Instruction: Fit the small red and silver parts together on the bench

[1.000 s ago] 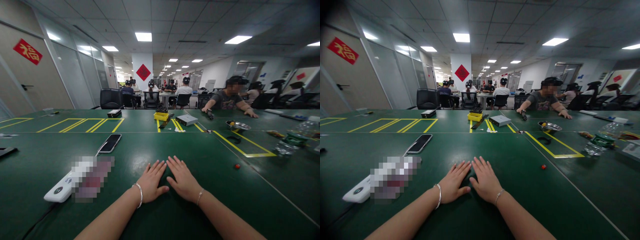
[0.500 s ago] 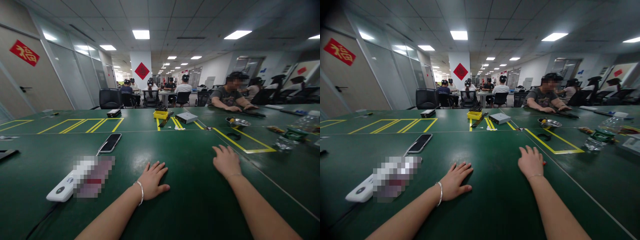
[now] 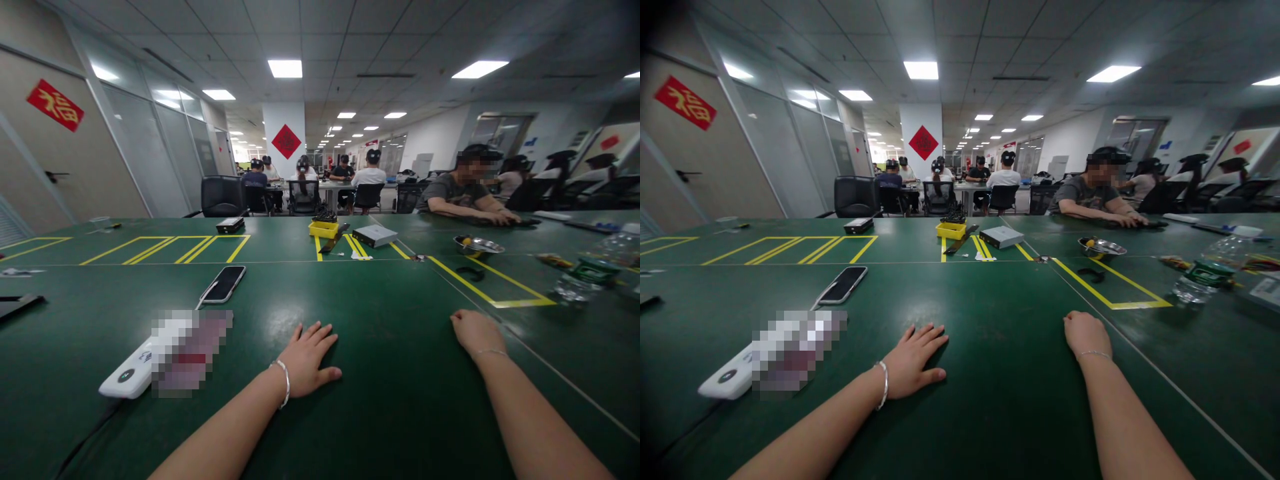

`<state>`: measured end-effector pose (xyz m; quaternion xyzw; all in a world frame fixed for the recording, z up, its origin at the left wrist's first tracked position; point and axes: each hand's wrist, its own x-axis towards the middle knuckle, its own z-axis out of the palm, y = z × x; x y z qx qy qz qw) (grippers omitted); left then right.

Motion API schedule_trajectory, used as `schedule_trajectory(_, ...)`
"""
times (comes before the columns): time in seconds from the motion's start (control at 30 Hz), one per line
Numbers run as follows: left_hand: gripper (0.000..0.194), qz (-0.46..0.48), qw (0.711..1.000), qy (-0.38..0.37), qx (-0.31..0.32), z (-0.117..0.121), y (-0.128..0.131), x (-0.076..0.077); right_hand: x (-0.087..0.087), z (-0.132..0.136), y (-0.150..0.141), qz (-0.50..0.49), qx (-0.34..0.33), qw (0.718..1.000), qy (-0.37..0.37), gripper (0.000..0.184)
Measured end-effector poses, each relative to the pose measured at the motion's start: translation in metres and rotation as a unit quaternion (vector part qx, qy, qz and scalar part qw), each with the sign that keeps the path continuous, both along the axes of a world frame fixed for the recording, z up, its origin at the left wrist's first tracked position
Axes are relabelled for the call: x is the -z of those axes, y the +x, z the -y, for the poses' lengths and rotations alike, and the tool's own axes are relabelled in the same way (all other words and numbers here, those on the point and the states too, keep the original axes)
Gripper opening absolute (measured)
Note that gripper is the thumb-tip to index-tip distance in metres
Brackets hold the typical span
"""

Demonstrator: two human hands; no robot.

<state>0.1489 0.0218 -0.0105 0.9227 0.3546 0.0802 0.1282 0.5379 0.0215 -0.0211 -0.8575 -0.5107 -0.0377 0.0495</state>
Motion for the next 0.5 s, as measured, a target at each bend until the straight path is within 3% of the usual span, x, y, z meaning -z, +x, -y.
schedule_trajectory(0.2,0.062,-0.001,1.0,-0.004,0.0,0.0,0.0,0.001,-0.006,0.0,-0.009,-0.023,0.004,1.0,-0.011,0.041)
schedule_trajectory(0.5,0.062,0.002,1.0,-0.003,0.002,0.0,-0.001,0.001,0.0,0.003,0.002,-0.037,-0.022,0.999,-0.025,0.035)
